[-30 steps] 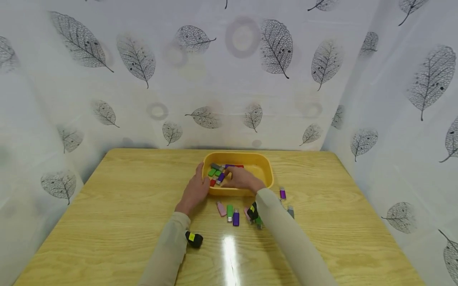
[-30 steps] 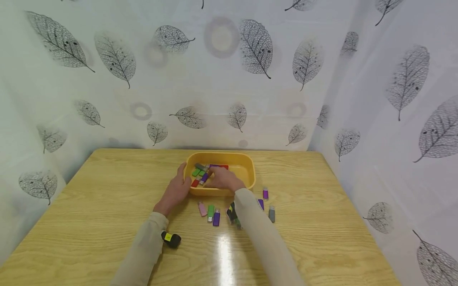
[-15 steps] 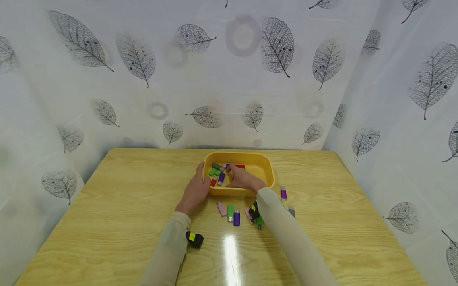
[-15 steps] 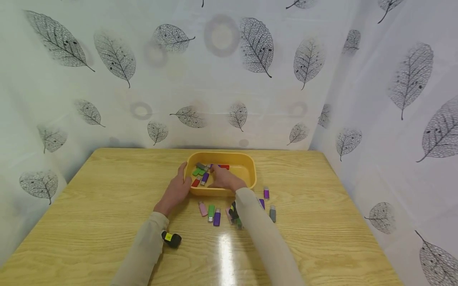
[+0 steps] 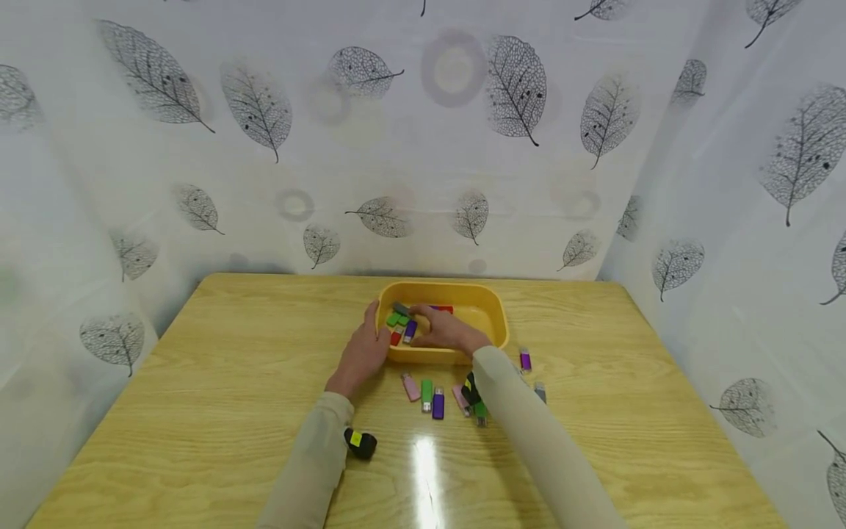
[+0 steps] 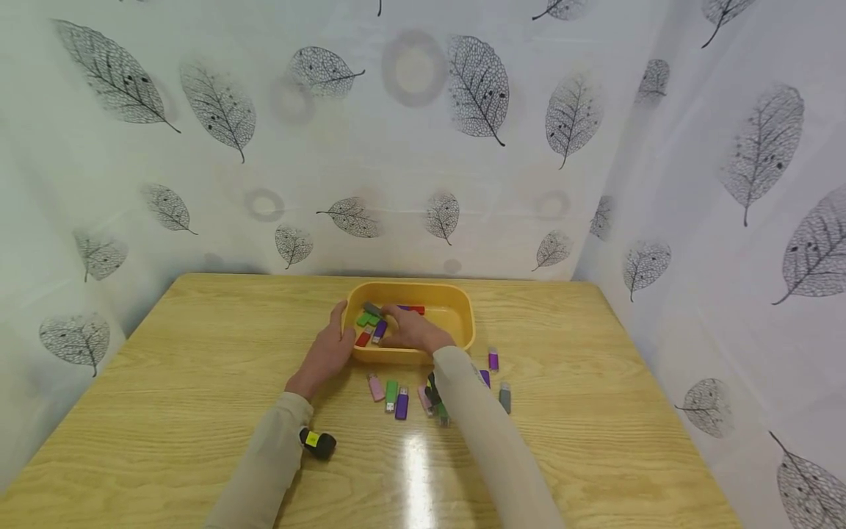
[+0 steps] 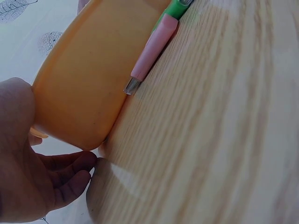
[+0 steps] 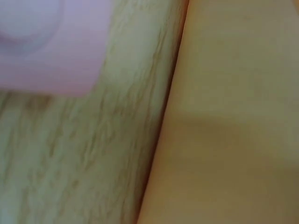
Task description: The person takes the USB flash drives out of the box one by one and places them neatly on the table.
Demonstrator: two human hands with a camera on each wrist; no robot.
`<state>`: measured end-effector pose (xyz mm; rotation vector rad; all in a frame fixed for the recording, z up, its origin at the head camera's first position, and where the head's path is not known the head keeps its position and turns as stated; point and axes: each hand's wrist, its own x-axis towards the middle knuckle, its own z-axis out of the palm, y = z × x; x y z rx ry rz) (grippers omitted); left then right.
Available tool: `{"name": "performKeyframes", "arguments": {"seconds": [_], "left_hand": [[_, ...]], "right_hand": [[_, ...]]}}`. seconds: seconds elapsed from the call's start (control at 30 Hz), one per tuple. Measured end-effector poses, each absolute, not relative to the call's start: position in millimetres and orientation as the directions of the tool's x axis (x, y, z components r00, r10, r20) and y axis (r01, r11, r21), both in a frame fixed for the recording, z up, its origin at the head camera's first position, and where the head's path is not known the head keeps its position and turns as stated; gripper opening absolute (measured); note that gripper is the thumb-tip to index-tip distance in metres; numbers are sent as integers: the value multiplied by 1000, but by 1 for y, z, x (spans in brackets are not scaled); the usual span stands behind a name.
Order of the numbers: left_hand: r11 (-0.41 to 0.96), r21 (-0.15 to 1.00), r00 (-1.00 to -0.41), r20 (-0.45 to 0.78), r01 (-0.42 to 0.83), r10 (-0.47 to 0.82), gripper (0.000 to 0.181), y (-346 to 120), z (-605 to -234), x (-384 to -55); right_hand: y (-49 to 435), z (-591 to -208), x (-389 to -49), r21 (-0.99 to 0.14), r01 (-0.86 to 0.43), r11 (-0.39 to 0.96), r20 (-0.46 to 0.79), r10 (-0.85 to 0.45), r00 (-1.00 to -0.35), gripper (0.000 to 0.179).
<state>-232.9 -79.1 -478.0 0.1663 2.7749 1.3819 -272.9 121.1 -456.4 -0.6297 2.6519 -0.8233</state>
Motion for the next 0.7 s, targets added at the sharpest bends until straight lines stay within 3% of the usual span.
{"name": "performKeyframes", "arguments": {"seconds": [0.43, 0.7], "left_hand": [[594, 801, -995, 12, 69, 100, 65, -78, -478, -233], [590, 802, -993, 35, 93, 110, 64, -78, -478, -232]], "right_hand": [[119, -456, -274, -585, -306, 751, -156, -474, -867, 64], [117, -458, -278, -520, -324, 790, -116, -441, -890, 44]]}}
